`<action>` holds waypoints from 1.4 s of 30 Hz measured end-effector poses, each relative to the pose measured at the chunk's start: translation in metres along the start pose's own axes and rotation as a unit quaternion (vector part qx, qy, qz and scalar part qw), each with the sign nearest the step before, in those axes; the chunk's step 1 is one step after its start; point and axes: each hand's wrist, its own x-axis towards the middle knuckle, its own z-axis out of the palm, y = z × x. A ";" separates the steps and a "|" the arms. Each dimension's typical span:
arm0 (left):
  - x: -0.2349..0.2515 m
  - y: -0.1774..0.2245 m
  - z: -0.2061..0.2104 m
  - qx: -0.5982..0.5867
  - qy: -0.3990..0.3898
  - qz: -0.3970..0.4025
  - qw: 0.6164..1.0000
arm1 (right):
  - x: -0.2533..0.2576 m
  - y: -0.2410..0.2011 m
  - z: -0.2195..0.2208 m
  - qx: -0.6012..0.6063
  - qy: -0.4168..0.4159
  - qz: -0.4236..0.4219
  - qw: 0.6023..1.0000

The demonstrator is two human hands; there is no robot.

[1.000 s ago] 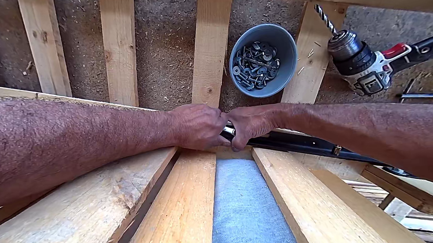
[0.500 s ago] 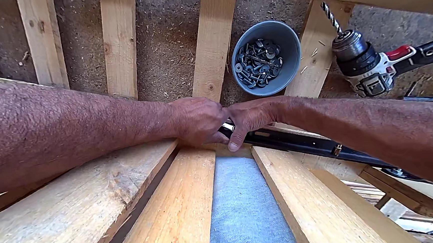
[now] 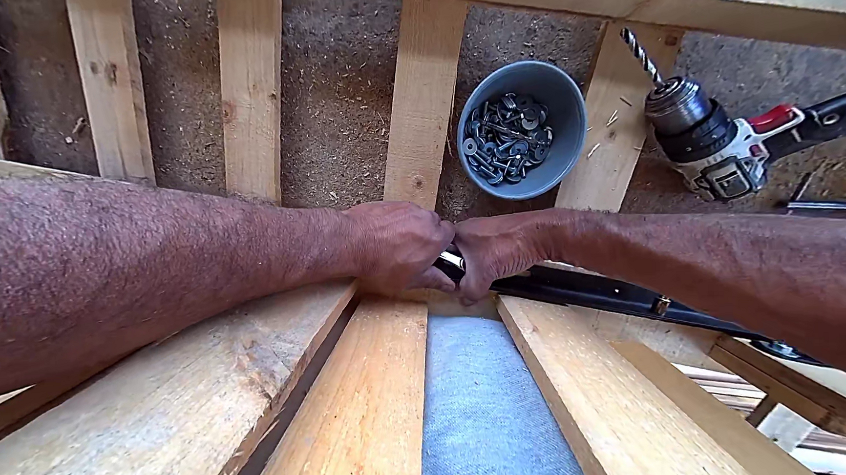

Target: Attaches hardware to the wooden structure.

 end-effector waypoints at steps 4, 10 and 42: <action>0.001 -0.001 0.001 -0.014 0.001 0.007 1.000 | 0.000 0.004 0.004 0.009 0.011 -0.010 1.000; -0.002 0.001 -0.002 -0.002 -0.016 0.005 1.000 | 0.001 0.009 0.004 0.064 0.006 -0.028 0.998; 0.003 0.005 -0.014 0.021 -0.079 -0.005 0.997 | -0.067 -0.020 0.003 -0.250 0.065 0.101 0.961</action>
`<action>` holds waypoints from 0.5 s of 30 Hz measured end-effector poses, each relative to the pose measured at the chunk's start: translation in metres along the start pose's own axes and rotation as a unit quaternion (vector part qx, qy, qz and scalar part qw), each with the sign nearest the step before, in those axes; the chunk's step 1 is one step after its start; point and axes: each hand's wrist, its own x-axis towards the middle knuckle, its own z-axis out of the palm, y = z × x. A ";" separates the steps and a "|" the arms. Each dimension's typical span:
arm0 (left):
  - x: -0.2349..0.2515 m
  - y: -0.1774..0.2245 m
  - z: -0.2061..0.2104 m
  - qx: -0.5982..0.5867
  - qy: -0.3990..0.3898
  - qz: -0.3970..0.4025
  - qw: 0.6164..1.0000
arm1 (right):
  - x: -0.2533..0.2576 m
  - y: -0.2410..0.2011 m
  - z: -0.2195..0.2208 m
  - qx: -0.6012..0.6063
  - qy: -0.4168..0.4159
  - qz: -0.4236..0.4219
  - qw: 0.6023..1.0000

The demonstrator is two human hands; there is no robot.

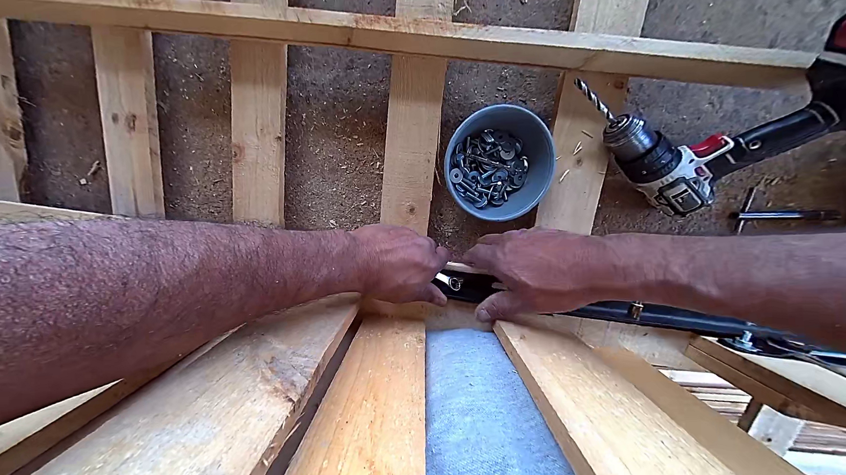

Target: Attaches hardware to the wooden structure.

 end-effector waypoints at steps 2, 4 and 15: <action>0.004 -0.004 -0.004 -0.031 -0.005 0.003 0.999 | -0.028 -0.003 -0.011 -0.053 0.011 0.022 0.998; 0.007 -0.011 -0.010 -0.056 -0.001 0.016 0.998 | -0.059 -0.008 -0.027 -0.090 0.036 0.052 0.994; -0.057 0.069 -0.141 -0.150 0.163 0.145 0.964 | -0.189 -0.039 -0.044 -0.160 0.430 0.034 0.888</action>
